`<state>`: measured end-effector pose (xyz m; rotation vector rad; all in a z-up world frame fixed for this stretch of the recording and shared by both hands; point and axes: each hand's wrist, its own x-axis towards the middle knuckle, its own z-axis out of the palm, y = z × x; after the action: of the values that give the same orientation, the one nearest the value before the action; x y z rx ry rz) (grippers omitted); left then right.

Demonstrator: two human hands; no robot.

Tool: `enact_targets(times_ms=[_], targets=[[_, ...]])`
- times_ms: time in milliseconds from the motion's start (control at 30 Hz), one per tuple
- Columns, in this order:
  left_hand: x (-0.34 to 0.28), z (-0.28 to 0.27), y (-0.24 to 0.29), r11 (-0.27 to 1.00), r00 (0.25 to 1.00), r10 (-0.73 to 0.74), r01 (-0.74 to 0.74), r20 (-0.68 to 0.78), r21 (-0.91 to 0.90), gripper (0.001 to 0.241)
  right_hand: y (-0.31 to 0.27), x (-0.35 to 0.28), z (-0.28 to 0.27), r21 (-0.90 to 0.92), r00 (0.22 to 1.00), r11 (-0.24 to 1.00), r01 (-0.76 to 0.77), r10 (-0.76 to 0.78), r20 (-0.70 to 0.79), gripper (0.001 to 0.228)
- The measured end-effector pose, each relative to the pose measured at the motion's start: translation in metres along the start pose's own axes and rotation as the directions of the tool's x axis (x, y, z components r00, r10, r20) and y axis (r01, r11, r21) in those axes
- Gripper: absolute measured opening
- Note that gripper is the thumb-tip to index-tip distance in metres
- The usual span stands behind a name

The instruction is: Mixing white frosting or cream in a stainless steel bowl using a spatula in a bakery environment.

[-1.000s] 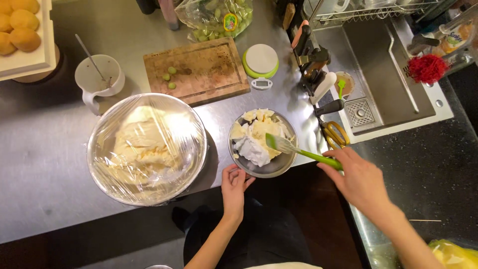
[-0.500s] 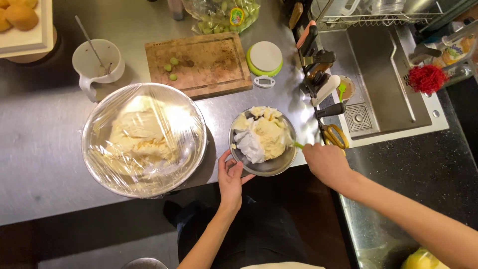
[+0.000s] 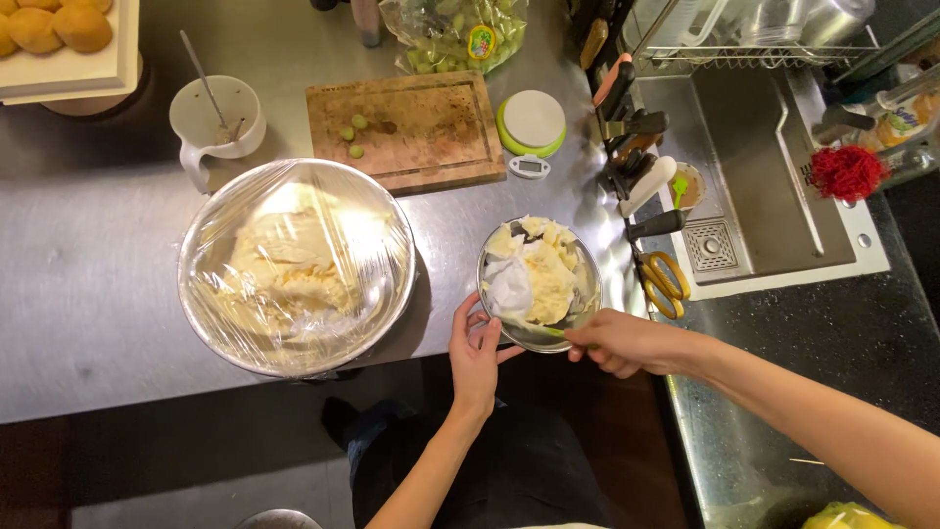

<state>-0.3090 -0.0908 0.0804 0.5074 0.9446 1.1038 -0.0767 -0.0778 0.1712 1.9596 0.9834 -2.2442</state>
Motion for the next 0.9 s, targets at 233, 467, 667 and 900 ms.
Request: enact_targets(times_ms=[233,467,667,900], targets=[[0.024,-0.01,0.013,0.992,0.999,-0.028,0.024,0.029,0.123,0.051,-0.005,0.01,-0.027,0.367,0.999,0.93,0.038,-0.045,0.011,0.045],[0.057,-0.03,0.001,0.963,0.983,0.177,-0.164,-0.043,0.212,0.049,-0.017,-0.036,-0.061,-0.387,0.919,0.913,0.127,-0.255,-0.3,0.063],[0.017,-0.017,-0.037,0.996,0.991,0.091,-0.09,-0.1,0.024,0.048,-0.066,-0.095,-0.038,-0.948,0.662,0.261,-0.183,-0.68,-0.315,0.036],[0.048,-0.015,-0.02,0.999,0.997,-0.019,0.021,-0.073,0.036,0.057,-0.114,-0.089,-0.039,-0.87,0.473,-0.371,-0.323,-0.86,0.191,0.025]])
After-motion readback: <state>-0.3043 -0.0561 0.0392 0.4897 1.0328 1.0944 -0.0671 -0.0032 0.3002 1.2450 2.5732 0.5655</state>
